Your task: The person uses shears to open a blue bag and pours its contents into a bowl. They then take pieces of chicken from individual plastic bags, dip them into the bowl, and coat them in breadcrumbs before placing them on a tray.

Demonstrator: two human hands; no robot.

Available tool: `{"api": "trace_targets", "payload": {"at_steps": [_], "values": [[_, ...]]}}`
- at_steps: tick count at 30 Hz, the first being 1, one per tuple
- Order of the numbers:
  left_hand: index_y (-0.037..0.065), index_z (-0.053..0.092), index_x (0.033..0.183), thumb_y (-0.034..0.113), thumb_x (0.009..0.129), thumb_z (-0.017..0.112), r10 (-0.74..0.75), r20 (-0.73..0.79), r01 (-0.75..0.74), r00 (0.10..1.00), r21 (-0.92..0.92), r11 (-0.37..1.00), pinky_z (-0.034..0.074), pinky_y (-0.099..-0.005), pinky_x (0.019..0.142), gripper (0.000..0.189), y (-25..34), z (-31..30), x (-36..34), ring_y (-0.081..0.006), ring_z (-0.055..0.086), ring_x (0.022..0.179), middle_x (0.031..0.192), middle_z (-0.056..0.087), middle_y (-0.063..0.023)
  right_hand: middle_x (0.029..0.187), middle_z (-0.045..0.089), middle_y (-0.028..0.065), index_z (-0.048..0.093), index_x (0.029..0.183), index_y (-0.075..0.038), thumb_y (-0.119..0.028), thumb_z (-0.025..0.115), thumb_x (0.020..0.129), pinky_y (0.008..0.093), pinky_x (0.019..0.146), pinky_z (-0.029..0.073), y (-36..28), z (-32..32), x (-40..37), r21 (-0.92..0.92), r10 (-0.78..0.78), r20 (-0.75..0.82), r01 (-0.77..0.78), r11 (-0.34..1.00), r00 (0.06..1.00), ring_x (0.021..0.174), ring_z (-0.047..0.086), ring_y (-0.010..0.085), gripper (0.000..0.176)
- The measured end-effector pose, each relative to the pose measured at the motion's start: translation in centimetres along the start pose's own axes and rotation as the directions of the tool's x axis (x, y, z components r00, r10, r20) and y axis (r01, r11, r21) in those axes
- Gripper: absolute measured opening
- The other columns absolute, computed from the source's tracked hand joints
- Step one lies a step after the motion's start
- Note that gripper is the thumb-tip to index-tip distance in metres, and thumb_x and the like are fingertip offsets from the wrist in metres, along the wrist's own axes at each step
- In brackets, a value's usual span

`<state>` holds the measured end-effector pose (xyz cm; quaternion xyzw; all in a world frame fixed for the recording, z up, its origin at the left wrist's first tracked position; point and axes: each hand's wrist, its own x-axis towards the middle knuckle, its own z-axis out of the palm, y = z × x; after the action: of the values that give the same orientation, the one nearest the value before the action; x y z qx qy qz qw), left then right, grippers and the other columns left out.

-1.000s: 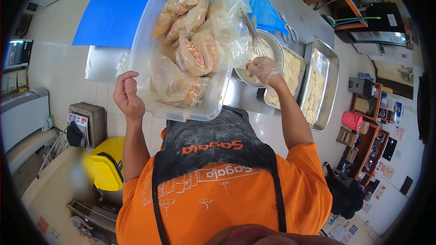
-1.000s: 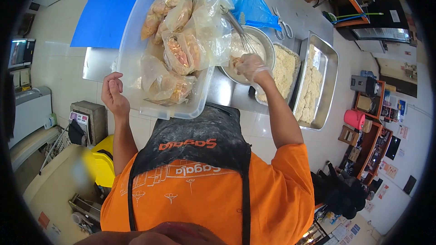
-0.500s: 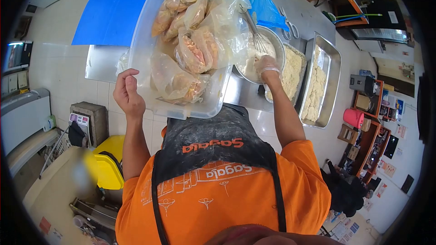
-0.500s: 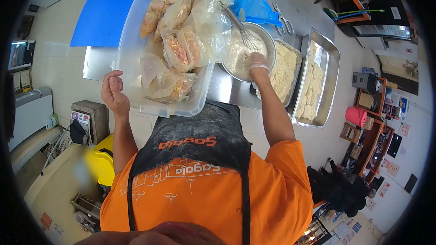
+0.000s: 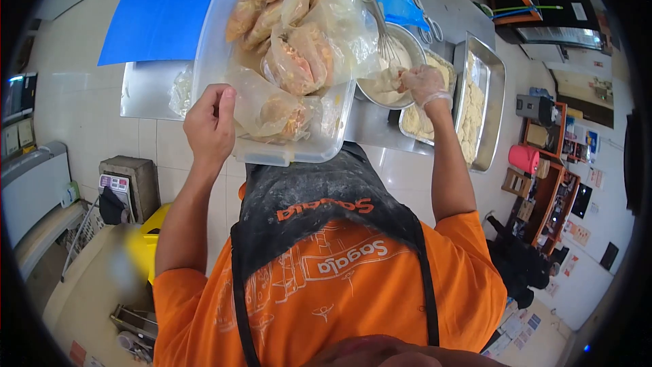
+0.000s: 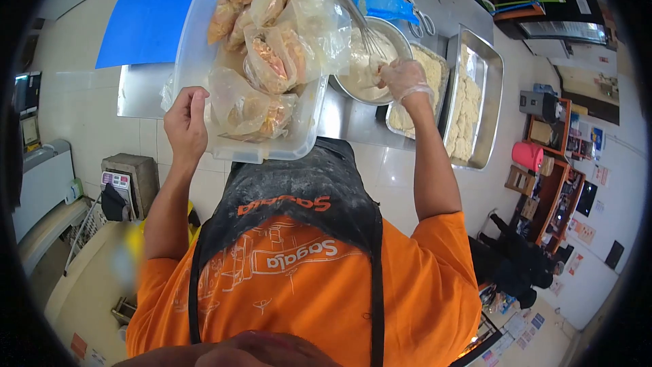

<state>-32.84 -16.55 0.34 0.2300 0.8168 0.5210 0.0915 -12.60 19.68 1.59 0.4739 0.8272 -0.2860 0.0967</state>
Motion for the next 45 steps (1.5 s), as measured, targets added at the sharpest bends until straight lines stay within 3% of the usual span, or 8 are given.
{"api": "trace_targets", "payload": {"at_steps": [5,18,29,33,36,39,43,45], "values": [[0.004,0.066,0.094,0.027,0.097,0.059,-0.027,0.086,0.023,0.996,0.047,0.999,0.042,-0.0260,0.056,0.024,0.3,0.1,0.7,-0.0091,0.050,0.058,0.066,0.058,-0.0030,0.066,0.068,0.0067,0.071,0.078,0.004,-0.019,0.065,0.083,0.0261,0.060,0.045,0.0,-1.9,-0.7,0.085,-0.054,-0.133,0.066,0.994,0.990,0.062,0.059,0.0115,0.024],[0.000,0.063,0.097,0.013,0.100,0.049,0.046,-0.078,-0.055,0.996,-0.113,0.992,0.031,-0.0206,0.057,0.019,-0.1,-0.3,0.1,-0.0037,0.038,0.064,0.076,0.053,0.0037,0.080,0.071,0.0157,0.075,0.073,-0.003,-0.032,0.065,0.079,0.0354,0.076,0.049,9.3,-1.3,1.8,0.254,0.105,-0.188,-0.055,0.966,0.977,0.077,0.064,0.0274,0.031],[0.001,0.064,0.101,0.015,0.101,0.048,0.018,-0.157,-0.017,0.987,0.008,1.000,0.022,-0.0200,0.054,0.021,0.0,0.6,0.2,-0.0009,0.030,0.063,0.072,0.040,0.0088,0.068,0.064,0.0067,0.062,0.080,-0.002,-0.034,0.059,0.092,0.0333,0.057,0.047,13.7,-10.9,0.6,0.034,-0.257,-0.078,0.260,0.965,0.963,0.060,0.059,0.0189,0.034],[0.001,0.064,0.101,0.015,0.102,0.048,0.067,-0.225,-0.048,0.972,0.091,0.995,0.023,-0.0194,0.055,0.022,-0.3,0.8,0.1,-0.0012,0.031,0.062,0.072,0.042,0.0087,0.074,0.066,0.0148,0.061,0.090,-0.006,-0.038,0.054,0.094,0.0431,0.061,0.051,13.8,-11.7,0.0,-0.641,-0.438,0.075,0.380,0.667,0.896,0.068,0.066,0.0322,0.033],[0.001,0.065,0.100,0.017,0.102,0.048,0.096,-0.270,-0.061,0.958,0.136,0.989,0.023,-0.0199,0.054,0.023,-0.5,1.0,-0.3,-0.0013,0.031,0.062,0.072,0.043,0.0084,0.077,0.066,0.0163,0.060,0.091,-0.006,-0.037,0.056,0.093,0.0436,0.066,0.053,18.1,-6.6,0.2,-0.644,-0.376,0.272,0.458,0.612,0.885,0.073,0.066,0.0329,0.032],[0.001,0.065,0.100,0.018,0.102,0.049,0.119,-0.316,-0.070,0.941,0.161,0.984,0.023,-0.0205,0.053,0.024,-1.1,0.8,-0.1,-0.0013,0.030,0.062,0.071,0.042,0.0084,0.085,0.067,0.0197,0.061,0.097,-0.003,-0.035,0.059,0.091,0.0429,0.074,0.053,20.4,-5.4,0.1,-0.395,-0.306,0.239,0.380,0.836,0.922,0.083,0.067,0.0336,0.033],[0.001,0.065,0.099,0.019,0.102,0.049,0.110,-0.331,-0.045,0.937,0.196,0.980,0.022,-0.0210,0.053,0.024,-1.2,0.9,-0.1,-0.0015,0.030,0.061,0.072,0.044,0.0080,0.097,0.065,0.0211,0.060,0.113,0.001,-0.035,0.065,0.086,0.0425,0.084,0.050,23.3,-2.8,0.6,0.150,0.053,0.023,-0.056,0.987,0.998,0.094,0.064,0.0347,0.045],[0.001,0.065,0.099,0.019,0.103,0.049,0.123,-0.314,-0.051,0.941,0.227,0.973,0.023,-0.0211,0.054,0.025,-1.3,0.9,0.0,-0.0018,0.031,0.062,0.074,0.047,0.0071,0.112,0.060,0.0228,0.055,0.120,0.003,-0.036,0.068,0.082,0.0428,0.092,0.046,25.3,1.3,1.6,-0.127,0.069,0.046,-0.063,0.990,0.997,0.106,0.059,0.0368,0.056]]}}
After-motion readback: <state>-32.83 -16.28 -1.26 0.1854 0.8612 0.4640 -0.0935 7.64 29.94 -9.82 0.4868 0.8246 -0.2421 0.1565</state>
